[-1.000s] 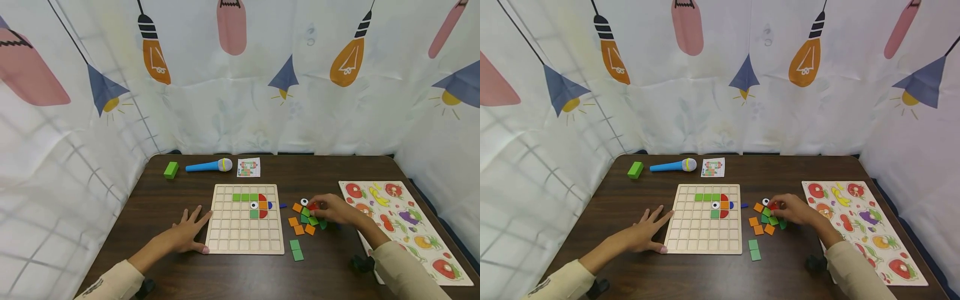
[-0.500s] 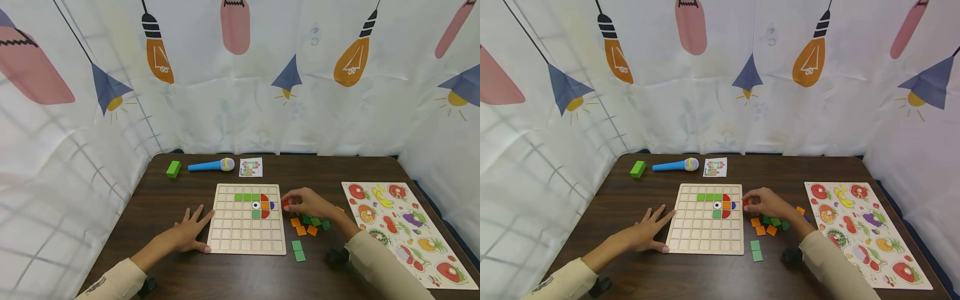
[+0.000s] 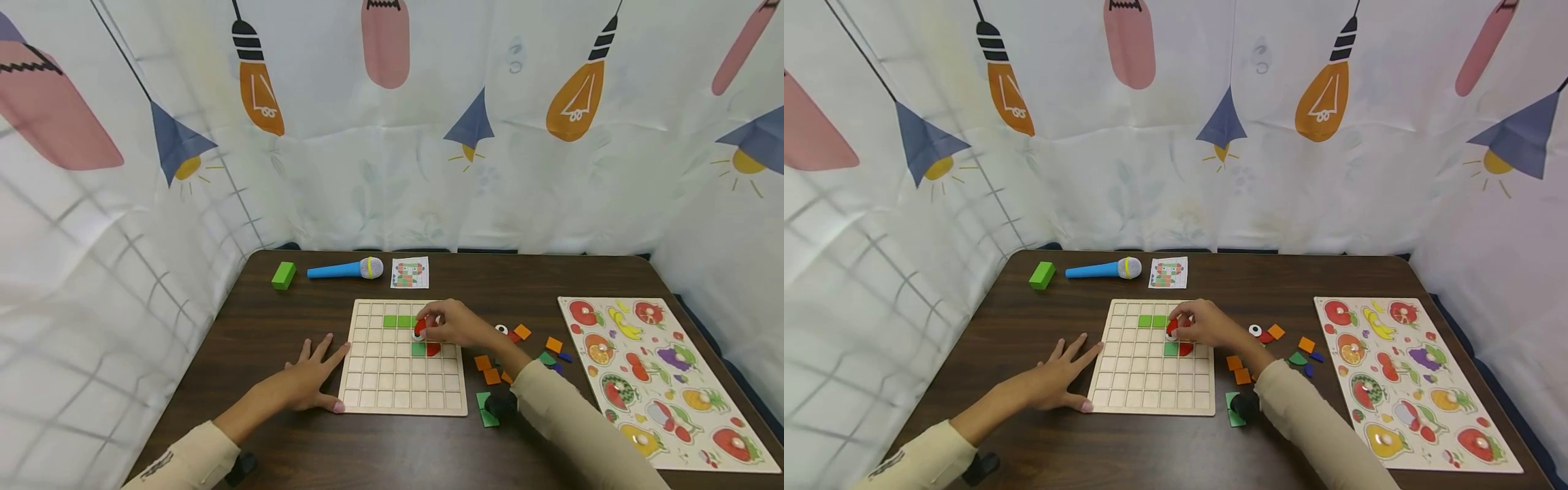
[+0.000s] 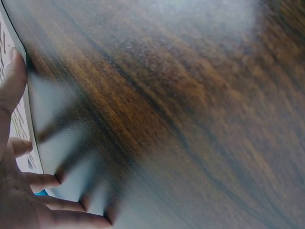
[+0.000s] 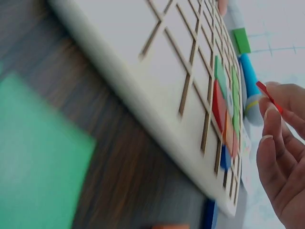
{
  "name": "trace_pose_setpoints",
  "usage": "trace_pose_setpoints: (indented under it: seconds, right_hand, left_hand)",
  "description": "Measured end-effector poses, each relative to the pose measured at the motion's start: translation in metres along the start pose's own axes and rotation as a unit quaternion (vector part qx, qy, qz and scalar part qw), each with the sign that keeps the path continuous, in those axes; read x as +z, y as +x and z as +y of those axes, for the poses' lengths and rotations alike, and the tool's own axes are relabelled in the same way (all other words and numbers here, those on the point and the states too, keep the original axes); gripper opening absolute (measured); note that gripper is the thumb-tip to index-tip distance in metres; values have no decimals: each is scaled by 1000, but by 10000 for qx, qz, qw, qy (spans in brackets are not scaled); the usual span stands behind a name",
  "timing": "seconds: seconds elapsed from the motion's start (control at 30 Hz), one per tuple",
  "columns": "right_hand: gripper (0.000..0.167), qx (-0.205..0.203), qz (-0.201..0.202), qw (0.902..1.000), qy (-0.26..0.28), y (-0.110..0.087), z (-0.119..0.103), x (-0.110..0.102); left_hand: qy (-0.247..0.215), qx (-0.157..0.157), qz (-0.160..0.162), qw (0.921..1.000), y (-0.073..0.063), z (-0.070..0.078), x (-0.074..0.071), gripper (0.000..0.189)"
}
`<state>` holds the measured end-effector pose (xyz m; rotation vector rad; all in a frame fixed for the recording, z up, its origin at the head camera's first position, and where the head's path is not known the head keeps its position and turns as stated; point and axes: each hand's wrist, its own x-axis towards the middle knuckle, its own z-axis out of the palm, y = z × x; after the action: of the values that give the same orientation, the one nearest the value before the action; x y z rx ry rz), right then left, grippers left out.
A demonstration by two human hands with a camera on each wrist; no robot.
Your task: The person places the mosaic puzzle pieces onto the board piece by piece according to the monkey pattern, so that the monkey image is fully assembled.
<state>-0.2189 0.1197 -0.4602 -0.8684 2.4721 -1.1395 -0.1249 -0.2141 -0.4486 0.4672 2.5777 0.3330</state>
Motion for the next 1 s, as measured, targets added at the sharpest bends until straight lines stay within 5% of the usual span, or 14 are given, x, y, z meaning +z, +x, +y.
trace_pose_setpoints:
  seconds: [0.47,1.0]
  right_hand:
    - [30,476,153,9978,436,46,-21,23]
    - [23,632,159,9977,-159,77,-25,44]
  left_hand:
    - [-8,45,-21,10000,1,2,-1,108]
    - [74,69,-58,9999,4,-5,2,111]
